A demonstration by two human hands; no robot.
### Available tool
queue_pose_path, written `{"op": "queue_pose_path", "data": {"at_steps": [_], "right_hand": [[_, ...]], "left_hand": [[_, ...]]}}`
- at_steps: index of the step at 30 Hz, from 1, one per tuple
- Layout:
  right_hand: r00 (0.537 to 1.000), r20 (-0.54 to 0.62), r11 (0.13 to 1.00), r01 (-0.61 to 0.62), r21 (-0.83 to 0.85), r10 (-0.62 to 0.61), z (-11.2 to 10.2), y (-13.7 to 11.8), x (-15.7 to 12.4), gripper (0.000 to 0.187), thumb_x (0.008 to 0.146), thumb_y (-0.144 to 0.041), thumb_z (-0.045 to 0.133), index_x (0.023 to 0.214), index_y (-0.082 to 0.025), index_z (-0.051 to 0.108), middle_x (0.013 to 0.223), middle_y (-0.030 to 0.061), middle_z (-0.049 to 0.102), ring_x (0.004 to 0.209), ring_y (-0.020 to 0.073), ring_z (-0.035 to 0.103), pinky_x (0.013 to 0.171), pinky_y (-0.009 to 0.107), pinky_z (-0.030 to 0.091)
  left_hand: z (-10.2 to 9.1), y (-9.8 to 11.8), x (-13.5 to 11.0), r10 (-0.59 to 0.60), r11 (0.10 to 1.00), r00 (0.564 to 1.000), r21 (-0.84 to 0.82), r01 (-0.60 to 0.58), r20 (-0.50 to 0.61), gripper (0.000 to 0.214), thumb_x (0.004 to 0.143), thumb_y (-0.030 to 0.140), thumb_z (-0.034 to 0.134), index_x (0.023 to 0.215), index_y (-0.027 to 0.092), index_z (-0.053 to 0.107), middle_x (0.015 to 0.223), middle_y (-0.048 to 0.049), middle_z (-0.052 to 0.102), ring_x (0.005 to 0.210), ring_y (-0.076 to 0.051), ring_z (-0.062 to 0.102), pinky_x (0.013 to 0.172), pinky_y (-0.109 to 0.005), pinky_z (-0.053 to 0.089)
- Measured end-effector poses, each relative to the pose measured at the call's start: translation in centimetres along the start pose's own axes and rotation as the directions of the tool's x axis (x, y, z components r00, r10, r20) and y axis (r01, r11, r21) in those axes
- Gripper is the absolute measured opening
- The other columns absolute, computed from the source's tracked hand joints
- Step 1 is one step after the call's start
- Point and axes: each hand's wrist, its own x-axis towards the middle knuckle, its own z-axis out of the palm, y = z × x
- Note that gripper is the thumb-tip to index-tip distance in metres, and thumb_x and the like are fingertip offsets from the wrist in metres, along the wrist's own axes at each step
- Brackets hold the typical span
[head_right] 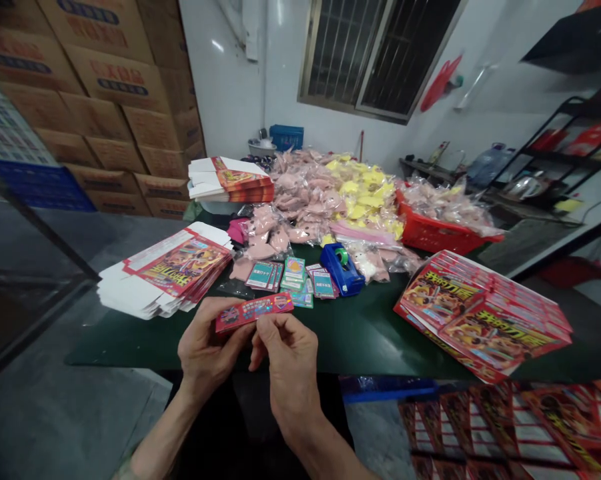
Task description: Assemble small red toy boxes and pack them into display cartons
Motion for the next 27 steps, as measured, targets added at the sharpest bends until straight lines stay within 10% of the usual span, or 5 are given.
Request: {"op": "queue_pose_path", "data": {"at_steps": [11,22,27], "right_hand": [[0.998,-0.048,0.998,-0.052,-0.033,0.050,0.4,-0.1,-0.2,0.027,0.071,-0.034,0.068,0.058,-0.013,0.057,0.050,-0.0043,0.052,0.038,0.0053,0.046,0.036,0.018,0.039],[0.993,-0.054,0.993,-0.109,-0.040,0.107,0.4,0.2,0.3,0.024,0.065,-0.034,0.070,0.061,-0.013,0.059,0.051,-0.0037,0.055,0.040,0.0061,0.047,0.036,0.019,0.043],[0.992,-0.106,0.995,-0.081,-0.063,0.074,0.8,1.6,0.8,0.029,0.069,-0.040,0.068,0.062,-0.014,0.056,0.048,-0.0046,0.053,0.038,0.0060,0.046,0.035,0.019,0.042]], "left_hand": [[-1.2,0.1,1.1,0.137,0.971,0.939,0.142,-0.190,0.315,0.033,0.083,0.006,0.055,0.112,0.020,0.059,0.093,-0.0032,0.047,0.081,-0.010,0.053,0.064,-0.019,0.048],[-2.0,0.4,2.8,0.125,0.991,0.917,0.000,-0.135,0.379,0.030,0.086,0.014,0.045,0.110,0.018,0.062,0.092,-0.0066,0.053,0.083,-0.014,0.057,0.065,-0.025,0.051],[-1.0,0.2,2.7,0.095,0.993,0.973,0.045,-0.107,0.208,0.018,0.081,0.018,0.057,0.093,0.015,0.069,0.083,-0.0044,0.055,0.072,-0.012,0.058,0.058,-0.022,0.050]]}}
